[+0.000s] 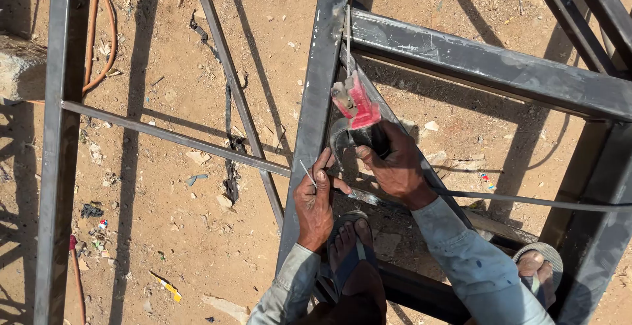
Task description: Welding joints of a metal frame.
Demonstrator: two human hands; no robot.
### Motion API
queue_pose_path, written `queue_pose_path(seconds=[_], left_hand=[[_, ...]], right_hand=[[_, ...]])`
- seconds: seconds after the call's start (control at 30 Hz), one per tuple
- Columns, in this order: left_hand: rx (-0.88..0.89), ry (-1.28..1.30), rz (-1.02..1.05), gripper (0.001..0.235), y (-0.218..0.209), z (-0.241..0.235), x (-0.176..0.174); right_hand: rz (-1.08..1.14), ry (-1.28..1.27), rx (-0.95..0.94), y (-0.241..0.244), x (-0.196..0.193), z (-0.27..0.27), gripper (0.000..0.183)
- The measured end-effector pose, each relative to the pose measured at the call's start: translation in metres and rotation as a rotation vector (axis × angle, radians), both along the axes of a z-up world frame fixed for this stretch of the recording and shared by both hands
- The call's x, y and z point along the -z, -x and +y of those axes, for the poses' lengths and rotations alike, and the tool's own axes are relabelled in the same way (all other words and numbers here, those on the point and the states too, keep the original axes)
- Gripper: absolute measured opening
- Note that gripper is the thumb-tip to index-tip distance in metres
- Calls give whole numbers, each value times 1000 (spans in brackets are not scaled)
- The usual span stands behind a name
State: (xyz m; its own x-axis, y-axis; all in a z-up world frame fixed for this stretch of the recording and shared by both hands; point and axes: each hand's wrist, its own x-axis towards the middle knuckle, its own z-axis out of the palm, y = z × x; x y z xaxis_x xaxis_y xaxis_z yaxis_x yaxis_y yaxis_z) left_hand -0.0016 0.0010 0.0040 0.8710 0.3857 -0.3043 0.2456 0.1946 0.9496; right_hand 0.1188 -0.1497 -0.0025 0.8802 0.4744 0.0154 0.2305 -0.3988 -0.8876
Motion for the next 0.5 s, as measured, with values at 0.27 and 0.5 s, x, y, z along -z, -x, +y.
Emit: queue_pose_path(seconds=[0.27, 0.5], left_hand=[[-303, -131, 284, 45, 36, 36, 5], [-633, -281, 516, 32, 182, 76, 66]], right_hand=[[363, -798, 278, -19, -43, -51, 58], [101, -87, -217, -4, -68, 23, 52]])
